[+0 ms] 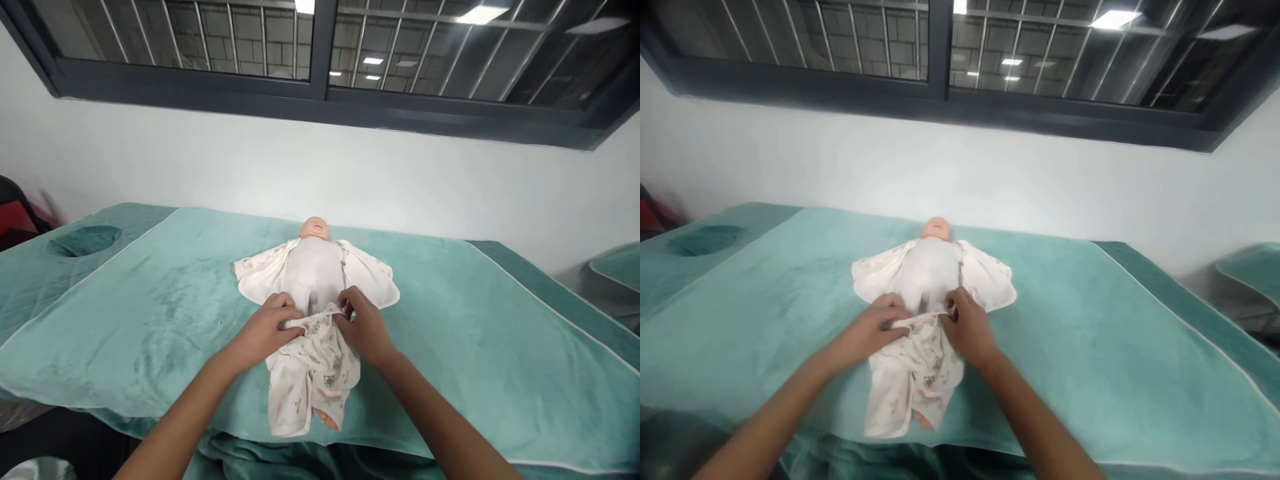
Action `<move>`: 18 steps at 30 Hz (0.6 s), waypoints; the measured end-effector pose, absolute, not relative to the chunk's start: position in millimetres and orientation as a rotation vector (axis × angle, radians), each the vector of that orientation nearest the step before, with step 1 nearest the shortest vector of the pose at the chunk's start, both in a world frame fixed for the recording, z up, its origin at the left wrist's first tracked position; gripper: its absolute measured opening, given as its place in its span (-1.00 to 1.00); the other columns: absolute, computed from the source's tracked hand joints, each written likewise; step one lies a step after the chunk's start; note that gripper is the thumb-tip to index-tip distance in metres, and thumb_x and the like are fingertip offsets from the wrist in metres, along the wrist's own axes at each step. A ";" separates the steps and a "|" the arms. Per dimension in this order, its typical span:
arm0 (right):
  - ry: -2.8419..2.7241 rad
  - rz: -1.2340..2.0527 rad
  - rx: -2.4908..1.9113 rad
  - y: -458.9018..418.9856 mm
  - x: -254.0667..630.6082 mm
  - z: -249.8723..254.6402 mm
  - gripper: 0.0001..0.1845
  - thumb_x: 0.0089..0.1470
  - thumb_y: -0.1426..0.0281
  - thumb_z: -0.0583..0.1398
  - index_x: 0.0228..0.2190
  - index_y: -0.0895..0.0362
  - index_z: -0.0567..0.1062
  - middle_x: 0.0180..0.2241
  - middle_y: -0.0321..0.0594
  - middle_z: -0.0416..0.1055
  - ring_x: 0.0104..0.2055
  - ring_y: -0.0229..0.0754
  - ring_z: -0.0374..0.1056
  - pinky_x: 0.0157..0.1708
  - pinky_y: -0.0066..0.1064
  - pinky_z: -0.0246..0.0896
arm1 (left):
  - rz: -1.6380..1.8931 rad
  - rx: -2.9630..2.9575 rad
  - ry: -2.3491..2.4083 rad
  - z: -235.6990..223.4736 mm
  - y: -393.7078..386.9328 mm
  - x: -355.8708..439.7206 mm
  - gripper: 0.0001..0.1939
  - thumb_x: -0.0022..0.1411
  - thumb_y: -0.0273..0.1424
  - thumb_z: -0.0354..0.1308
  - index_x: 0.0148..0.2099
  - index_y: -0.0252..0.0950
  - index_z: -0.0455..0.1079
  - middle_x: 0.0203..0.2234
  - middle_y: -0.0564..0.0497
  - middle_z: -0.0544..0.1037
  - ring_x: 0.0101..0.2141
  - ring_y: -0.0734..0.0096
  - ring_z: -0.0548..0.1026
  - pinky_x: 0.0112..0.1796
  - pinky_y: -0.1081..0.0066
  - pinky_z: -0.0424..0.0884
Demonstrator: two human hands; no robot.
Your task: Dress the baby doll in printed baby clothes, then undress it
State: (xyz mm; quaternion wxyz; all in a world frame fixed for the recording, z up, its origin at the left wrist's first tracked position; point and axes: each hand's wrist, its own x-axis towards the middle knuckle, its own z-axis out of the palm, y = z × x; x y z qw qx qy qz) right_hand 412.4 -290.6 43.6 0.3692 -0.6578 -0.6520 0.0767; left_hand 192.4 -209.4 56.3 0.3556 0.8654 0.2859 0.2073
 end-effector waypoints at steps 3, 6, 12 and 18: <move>-1.793 0.013 -1.572 -281.9 414.1 42.5 -0.59 0.01 0.52 0.10 -0.05 0.12 0.30 0.03 -0.02 0.31 0.06 -0.03 0.27 0.01 -0.16 0.22 | 0.616 2.407 0.737 58.1 -208.9 198.6 -0.93 0.23 -0.38 0.08 -0.31 -0.24 0.34 0.05 -0.10 0.35 0.09 0.17 0.29 0.04 0.21 0.25; -1.896 -0.008 -1.601 -272.2 421.6 35.8 -0.35 0.04 0.47 0.12 0.18 0.20 0.15 0.28 0.09 0.04 0.33 0.07 -0.06 0.23 -0.03 0.00 | 0.734 2.382 0.820 50.8 -200.1 203.7 -0.93 0.26 -0.44 -0.03 -0.31 -0.24 0.23 0.26 -0.17 0.16 0.25 0.15 0.14 0.11 0.16 0.20; -1.917 0.084 -1.747 -254.0 434.2 36.2 -0.41 0.11 0.43 0.06 0.19 0.18 0.23 0.18 0.02 0.28 0.19 0.05 0.23 0.10 -0.12 0.18 | 0.899 2.121 1.076 38.7 -171.5 223.3 -0.95 0.22 -0.44 -0.05 -0.32 -0.20 0.15 -0.04 -0.13 0.50 0.00 0.19 0.44 -0.09 0.25 0.33; -1.630 0.188 -1.819 -205.7 456.7 50.0 -0.63 0.05 0.44 0.05 -0.13 0.04 0.50 -0.30 -0.21 0.54 -0.25 -0.06 0.40 -0.17 -0.25 0.20 | 0.955 1.956 1.335 45.7 -116.1 249.4 -0.95 0.13 -0.35 0.06 -0.34 -0.20 0.26 -0.56 0.09 0.40 -0.40 0.27 0.42 -0.30 0.36 0.24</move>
